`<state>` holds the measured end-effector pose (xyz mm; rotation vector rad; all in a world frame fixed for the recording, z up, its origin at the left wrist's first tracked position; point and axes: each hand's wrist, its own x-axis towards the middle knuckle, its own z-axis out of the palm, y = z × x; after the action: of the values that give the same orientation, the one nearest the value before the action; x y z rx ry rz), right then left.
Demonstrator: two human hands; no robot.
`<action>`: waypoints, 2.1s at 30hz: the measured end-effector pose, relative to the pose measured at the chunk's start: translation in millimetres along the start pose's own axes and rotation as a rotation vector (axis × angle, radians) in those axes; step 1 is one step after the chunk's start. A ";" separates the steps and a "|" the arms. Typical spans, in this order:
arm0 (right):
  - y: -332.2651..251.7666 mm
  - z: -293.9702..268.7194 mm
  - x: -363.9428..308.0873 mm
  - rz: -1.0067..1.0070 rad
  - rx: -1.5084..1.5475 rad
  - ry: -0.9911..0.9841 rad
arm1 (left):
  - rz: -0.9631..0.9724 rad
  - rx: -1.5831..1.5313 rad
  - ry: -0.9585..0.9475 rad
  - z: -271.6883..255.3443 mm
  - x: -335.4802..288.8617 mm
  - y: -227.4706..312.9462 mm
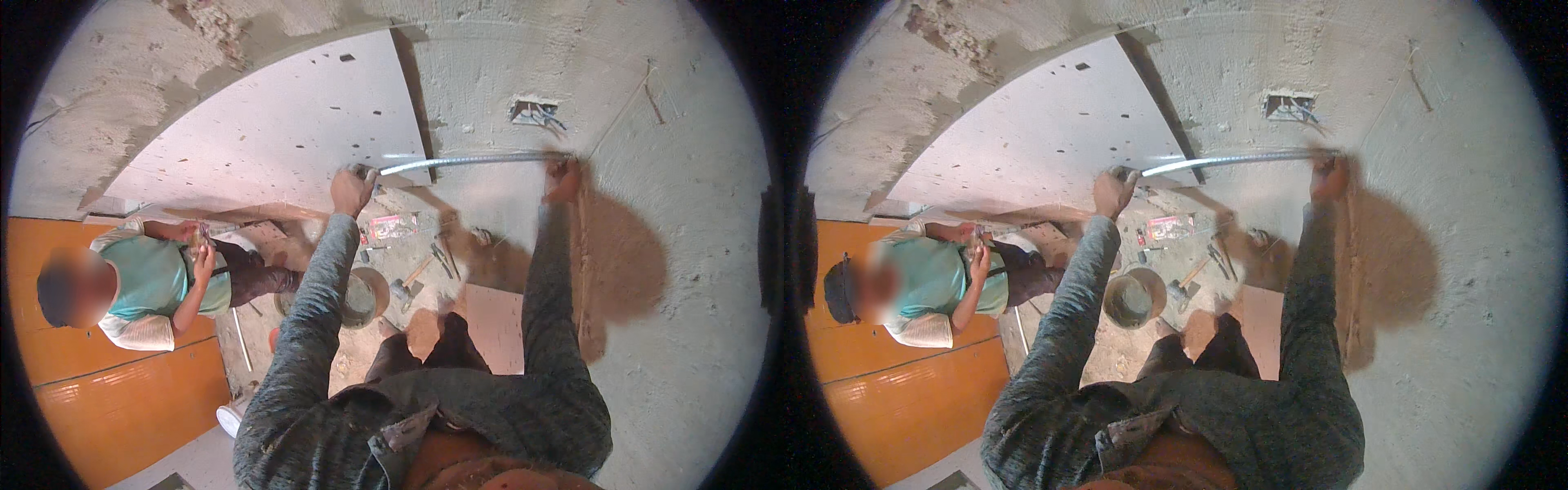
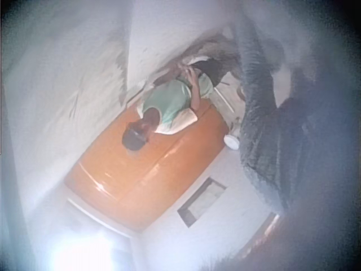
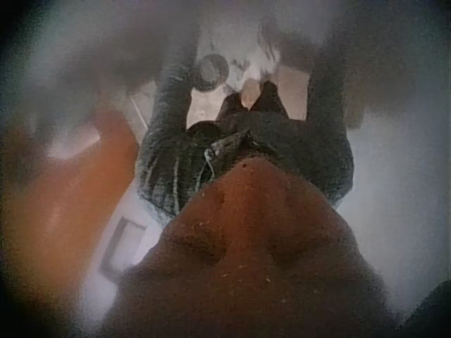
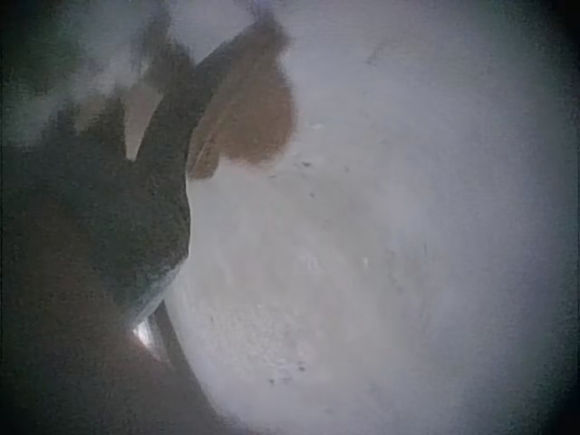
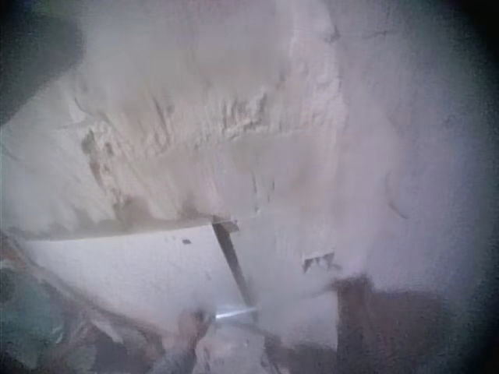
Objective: The person measures a wall section with a tape measure and marks a white speckled tile on the floor using a marker. They repeatedly measure the wall and the tile, transferring dimensions to ensure a proper fit for installation.
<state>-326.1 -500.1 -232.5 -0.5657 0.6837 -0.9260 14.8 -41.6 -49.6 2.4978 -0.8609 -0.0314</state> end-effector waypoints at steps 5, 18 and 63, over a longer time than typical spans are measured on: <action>40.7 11.8 -22.4 -0.236 -0.135 0.206 | -0.131 -0.031 -0.204 -7.4 -30.7 -32.4; 241.7 35.2 -399.1 -0.221 -1.552 -0.748 | 0.397 0.304 -1.034 31.1 -382.1 -168.0; 107.1 -172.8 -573.7 0.552 -2.445 0.090 | -1.049 -0.701 -0.688 -51.3 -808.8 -258.2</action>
<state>-640.6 20.4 -258.3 -2.2164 1.7355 0.9531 -475.6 628.8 -232.5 1.9405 0.3283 -1.3242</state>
